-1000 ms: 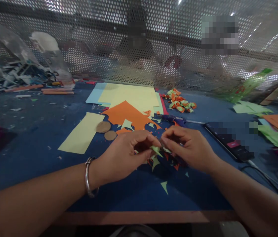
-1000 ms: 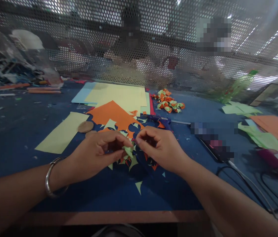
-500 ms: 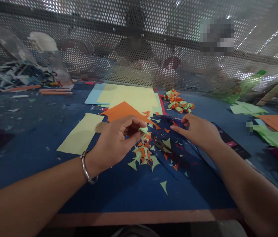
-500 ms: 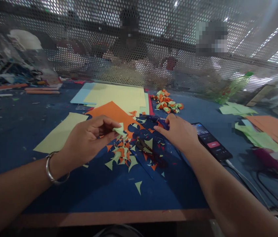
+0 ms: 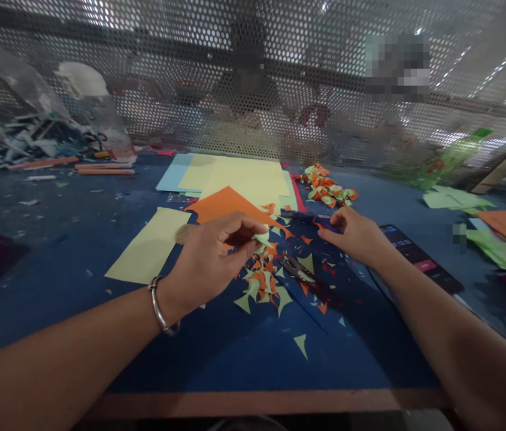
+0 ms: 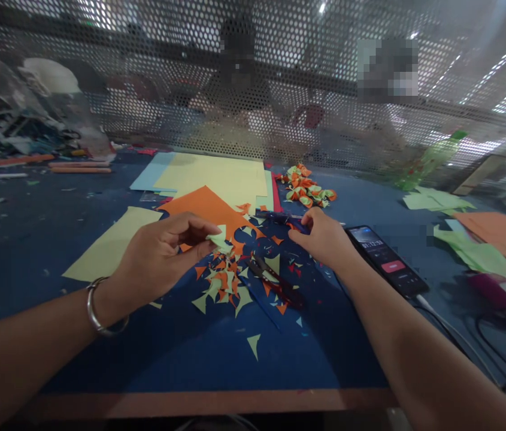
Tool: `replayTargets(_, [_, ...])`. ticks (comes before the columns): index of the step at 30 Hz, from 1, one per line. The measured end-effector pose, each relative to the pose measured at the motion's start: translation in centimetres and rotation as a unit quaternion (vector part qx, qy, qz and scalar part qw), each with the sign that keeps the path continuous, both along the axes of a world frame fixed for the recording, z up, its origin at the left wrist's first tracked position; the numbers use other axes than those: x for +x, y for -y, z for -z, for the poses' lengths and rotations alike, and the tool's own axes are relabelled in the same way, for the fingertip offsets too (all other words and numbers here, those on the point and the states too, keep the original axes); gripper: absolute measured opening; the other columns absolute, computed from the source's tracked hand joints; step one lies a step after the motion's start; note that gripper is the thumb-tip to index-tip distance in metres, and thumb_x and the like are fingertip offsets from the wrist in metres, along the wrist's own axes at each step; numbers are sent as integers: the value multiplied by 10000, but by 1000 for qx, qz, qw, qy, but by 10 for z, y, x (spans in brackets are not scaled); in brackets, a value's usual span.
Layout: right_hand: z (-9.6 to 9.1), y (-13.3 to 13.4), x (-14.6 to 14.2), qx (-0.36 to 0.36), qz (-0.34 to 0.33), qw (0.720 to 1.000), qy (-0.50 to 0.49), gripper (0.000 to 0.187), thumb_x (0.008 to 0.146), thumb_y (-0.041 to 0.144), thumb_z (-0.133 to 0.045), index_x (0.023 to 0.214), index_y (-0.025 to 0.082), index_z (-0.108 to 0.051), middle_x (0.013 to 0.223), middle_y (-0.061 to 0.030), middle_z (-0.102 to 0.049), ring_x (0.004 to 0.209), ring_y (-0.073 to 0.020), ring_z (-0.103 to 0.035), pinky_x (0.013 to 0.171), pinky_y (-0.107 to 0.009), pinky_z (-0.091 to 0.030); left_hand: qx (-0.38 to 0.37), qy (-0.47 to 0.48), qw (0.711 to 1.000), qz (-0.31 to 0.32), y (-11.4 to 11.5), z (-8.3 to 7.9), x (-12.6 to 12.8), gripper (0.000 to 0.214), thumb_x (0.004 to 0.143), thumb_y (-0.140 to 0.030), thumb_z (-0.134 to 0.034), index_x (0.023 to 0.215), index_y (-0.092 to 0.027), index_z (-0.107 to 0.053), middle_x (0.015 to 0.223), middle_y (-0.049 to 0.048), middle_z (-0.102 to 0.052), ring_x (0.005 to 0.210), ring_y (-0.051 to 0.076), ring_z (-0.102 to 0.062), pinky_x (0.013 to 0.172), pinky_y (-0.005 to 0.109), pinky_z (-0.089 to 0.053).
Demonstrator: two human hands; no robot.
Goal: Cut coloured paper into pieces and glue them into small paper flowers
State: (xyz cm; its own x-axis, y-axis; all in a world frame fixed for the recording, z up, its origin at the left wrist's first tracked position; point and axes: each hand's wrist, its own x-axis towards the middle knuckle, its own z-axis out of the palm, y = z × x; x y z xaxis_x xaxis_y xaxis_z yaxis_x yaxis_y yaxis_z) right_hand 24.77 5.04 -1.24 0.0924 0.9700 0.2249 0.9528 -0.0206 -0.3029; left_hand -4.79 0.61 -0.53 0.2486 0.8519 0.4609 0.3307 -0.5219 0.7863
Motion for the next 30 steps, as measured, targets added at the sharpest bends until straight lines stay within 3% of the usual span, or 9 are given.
replayTargets(7, [-10, 9, -4, 63, -16, 997, -50, 326, 691, 452, -676, 875, 235, -518, 851, -39, -651, 662, -191, -566, 635, -319, -411, 8, -9, 1000, -29, -4, 1, -2, 141, 837, -121, -684, 955, -191, -718, 846, -5, -776, 736, 103, -729, 698, 184, -588])
replayTargets(11, [-21, 26, -14, 101, -25, 993, -62, 317, 704, 444, -696, 883, 247, -524, 607, 42, -515, 500, -142, -431, 561, -304, -352, 21, -32, 998, -54, -7, 6, -6, 137, 849, -184, -695, 981, -209, -721, 865, 6, -777, 773, 134, -737, 756, 253, -594])
replayTargets(13, [-26, 34, -19, 130, -43, 989, -63, 300, 702, 413, -691, 891, 249, -526, 592, 52, -489, 487, -134, -414, 559, -304, -357, 22, -33, 997, -60, -8, 7, -7, 137, 855, -216, -699, 990, -212, -721, 875, 16, -778, 796, 151, -740, 768, 280, -594])
replayTargets(23, [-28, 56, -30, 202, -126, 971, -33, 266, 760, 343, -682, 973, 255, -549, 874, -24, -638, 693, -185, -614, 648, -323, -482, 15, -7, 998, -63, -8, 5, -5, 140, 844, -226, -713, 982, -205, -724, 882, 33, -775, 795, 164, -738, 760, 296, -604])
replayTargets(30, [-28, 59, -30, 201, -138, 970, -10, 231, 779, 346, -664, 960, 256, -552, 921, -36, -669, 732, -201, -638, 645, -326, -489, 6, -7, 999, -53, -8, 8, -6, 141, 862, -255, -702, 994, -214, -729, 884, 27, -770, 820, 164, -735, 773, 301, -585])
